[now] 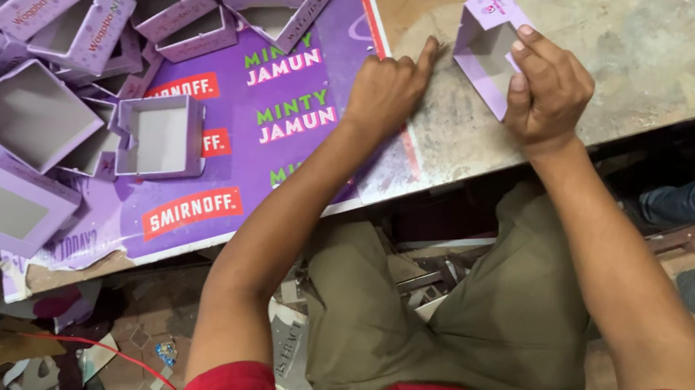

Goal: The person assembles small purple cardboard boxes by folding flaps and pressing edges with a wooden stick. They handle multiple boxes one at a time, folding and securing each before setting it aside on the table.

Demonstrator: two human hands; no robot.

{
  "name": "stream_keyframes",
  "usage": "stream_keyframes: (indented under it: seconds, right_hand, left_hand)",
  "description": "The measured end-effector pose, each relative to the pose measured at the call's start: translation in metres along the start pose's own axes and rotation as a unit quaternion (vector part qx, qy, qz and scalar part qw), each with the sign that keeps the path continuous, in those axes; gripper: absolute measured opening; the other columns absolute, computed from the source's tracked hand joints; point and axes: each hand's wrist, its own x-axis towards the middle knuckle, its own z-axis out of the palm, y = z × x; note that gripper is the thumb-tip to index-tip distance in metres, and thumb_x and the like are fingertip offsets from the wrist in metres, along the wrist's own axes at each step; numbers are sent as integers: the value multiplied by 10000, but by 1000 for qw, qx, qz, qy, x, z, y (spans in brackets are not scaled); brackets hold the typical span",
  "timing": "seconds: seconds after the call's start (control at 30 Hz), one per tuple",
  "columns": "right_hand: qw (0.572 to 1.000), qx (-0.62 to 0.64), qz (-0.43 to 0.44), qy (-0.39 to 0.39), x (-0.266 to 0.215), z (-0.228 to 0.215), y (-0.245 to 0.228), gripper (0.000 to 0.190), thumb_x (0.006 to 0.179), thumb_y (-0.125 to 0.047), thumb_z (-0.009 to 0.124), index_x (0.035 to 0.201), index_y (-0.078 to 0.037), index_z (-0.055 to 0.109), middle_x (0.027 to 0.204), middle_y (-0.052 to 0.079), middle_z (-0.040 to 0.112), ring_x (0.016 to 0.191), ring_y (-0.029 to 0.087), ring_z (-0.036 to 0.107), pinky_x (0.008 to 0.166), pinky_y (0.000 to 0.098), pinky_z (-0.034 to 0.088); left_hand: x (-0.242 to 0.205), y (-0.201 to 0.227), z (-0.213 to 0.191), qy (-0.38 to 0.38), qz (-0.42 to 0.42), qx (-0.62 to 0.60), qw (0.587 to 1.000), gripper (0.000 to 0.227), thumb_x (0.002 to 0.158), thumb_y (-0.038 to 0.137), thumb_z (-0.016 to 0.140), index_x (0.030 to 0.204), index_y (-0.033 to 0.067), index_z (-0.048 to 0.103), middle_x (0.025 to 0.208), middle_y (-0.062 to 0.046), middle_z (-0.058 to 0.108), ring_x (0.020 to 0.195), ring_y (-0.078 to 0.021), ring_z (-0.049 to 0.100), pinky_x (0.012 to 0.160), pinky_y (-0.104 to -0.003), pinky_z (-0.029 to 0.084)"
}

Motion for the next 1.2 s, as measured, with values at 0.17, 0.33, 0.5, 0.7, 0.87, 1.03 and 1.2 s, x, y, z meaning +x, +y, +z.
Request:
stream_keyframes:
  seconds: [0.17, 0.33, 0.5, 0.7, 0.87, 1.03, 1.2]
  right_hand:
    - [1000, -11, -5, 11, -3, 5, 6, 325, 1131, -278, 494, 1118, -21, 693, 1206, 139, 731, 822, 294, 704, 708, 402, 563]
    - [1000, -10, -2, 5, -6, 3, 3, 308, 1127, -268, 507, 1128, -23, 692, 1220, 145, 735, 767, 287, 672, 684, 400, 546]
    - [1000, -16, -8, 6, -4, 5, 5, 301, 1138, -264, 510, 1154, -21, 687, 1246, 147, 717, 815, 309, 690, 726, 412, 552]
    - [1000, -25, -2, 6, -10, 10, 9, 318, 1135, -262, 489, 1155, -17, 691, 1260, 138, 707, 839, 295, 700, 730, 404, 558]
    - [999, -26, -8, 17, -12, 13, 6, 319, 1133, -251, 485, 1140, -8, 693, 1256, 134, 722, 825, 286, 700, 723, 406, 564]
    - [1000, -16, -2, 5, -10, 9, 9, 315, 1134, -267, 474, 1104, -20, 667, 1253, 131, 716, 849, 289, 707, 736, 404, 573]
    - [999, -34, 0, -15, -6, 5, 5, 315, 1151, -260, 494, 1141, -18, 695, 1276, 141, 706, 908, 315, 713, 784, 423, 586]
  left_hand:
    - [-16, 17, -17, -46, 47, -30, 997, 603, 895, 132, 556, 1485, 34, 476, 738, -56, 696, 572, -204, 681, 521, -384, 508]
    - [0, 17, -3, 25, 38, -28, 999, 539, 927, 138, 564, 1457, 66, 498, 744, -60, 685, 598, -228, 678, 530, -394, 509]
    - [14, 11, 8, 5, 57, -17, 998, 532, 922, 123, 558, 1445, 44, 499, 700, -63, 677, 545, -218, 664, 476, -379, 501]
    - [5, 39, -14, -15, 94, -118, 989, 486, 933, 93, 566, 1409, -6, 543, 704, -64, 691, 568, -233, 674, 505, -395, 515]
    - [-13, 56, -26, 9, 151, -218, 964, 572, 862, 107, 596, 1425, 20, 550, 671, -69, 694, 570, -269, 676, 541, -406, 527]
    - [5, 45, -11, 32, 123, -104, 986, 510, 911, 123, 584, 1416, 58, 558, 657, -59, 687, 521, -209, 659, 494, -376, 500]
    - [34, 16, 10, 17, 85, 5, 996, 526, 924, 121, 564, 1437, 13, 538, 676, -48, 674, 548, -196, 657, 506, -361, 490]
